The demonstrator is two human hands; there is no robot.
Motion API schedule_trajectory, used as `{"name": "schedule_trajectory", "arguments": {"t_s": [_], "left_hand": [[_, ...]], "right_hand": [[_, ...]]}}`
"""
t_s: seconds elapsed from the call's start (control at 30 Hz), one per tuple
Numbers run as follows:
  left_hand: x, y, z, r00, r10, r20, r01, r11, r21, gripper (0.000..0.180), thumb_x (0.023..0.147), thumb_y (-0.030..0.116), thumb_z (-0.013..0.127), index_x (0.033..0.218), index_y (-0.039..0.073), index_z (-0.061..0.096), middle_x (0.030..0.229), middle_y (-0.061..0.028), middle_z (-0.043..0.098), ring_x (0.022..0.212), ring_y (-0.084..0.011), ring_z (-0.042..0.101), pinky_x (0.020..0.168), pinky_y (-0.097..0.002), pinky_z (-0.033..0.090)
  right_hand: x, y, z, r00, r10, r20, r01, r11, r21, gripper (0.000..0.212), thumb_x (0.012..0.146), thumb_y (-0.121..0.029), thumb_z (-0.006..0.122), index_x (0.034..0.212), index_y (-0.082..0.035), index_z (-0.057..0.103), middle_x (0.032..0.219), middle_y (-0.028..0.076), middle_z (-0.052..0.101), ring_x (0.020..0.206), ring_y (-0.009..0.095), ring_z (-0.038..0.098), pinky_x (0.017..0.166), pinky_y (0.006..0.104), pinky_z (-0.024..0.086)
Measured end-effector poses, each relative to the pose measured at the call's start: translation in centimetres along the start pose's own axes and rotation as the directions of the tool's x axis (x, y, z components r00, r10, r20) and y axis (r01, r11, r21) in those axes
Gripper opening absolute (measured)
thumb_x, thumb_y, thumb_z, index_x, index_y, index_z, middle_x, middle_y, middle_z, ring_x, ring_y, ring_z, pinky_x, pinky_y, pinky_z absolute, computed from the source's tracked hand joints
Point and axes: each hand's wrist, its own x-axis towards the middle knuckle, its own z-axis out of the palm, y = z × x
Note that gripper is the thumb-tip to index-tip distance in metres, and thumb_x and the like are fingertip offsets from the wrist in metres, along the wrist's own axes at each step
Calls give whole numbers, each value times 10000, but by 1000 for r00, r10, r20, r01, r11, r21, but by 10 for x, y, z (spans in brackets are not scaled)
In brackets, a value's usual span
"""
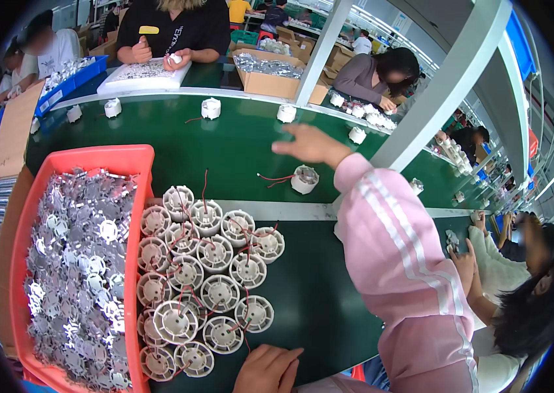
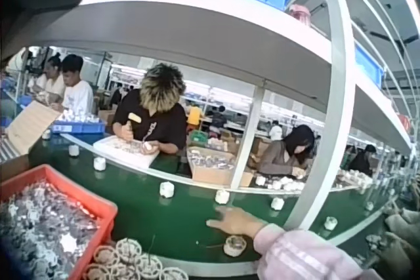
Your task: Assembling small electronic components by placing silver parts into white plastic circular housings and securing them.
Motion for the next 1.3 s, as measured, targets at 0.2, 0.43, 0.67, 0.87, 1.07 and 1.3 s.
{"name": "schedule_trajectory", "arguments": {"t_s": [0.2,0.43,0.67,0.87,1.07,1.3], "left_hand": [[1,6,-2,994,-96,51,99,994,-48,194,814,-27,609,1003,-26,650,846,-163,612,778,-333,572,708,-390,478],[-11,-7,5,996,-87,36,90,992,-92,232,784,-17,640,1016,-8,661,826,-155,602,759,-320,569,679,-392,482],[-18,-12,12,996,-76,51,78,996,-44,286,735,8,679,1020,21,668,810,-152,601,752,-318,575,670,-394,483],[-4,-8,7,999,-36,-7,37,999,2,254,770,1,651,1025,5,657,814,-161,599,740,-330,565,671,-401,481],[-4,6,1,997,-77,-22,77,997,17,207,827,-38,601,1029,-24,642,822,-163,607,792,-324,596,712,-384,494],[-17,9,3,948,-304,-98,214,831,-513,247,897,-13,560,1142,-20,590,1004,-207,606,937,-308,619,805,-334,489]], "right_hand": [[98,23,-10,951,262,-161,-280,955,-100,654,907,-452,509,1447,-119,351,1518,138,294,1374,360,315,1084,510,329],[167,135,47,952,282,-122,-300,940,-161,630,937,-424,454,1421,-34,356,1439,237,373,1324,403,364,1095,486,286],[212,86,70,987,16,-161,-21,999,-30,699,790,-247,632,1400,-31,370,1397,279,379,1299,422,381,1056,448,365],[170,-37,79,990,-127,-65,132,988,86,604,779,-143,561,1360,-79,405,1333,292,418,1121,424,548,950,450,462],[61,-75,43,989,-118,85,126,987,-101,500,812,-222,669,1255,-125,457,1216,242,464,1002,402,603,872,460,494],[-207,-171,-62,769,-607,-201,639,722,265,483,823,-132,665,1248,-132,436,1177,172,432,914,385,601,750,435,512]]}}
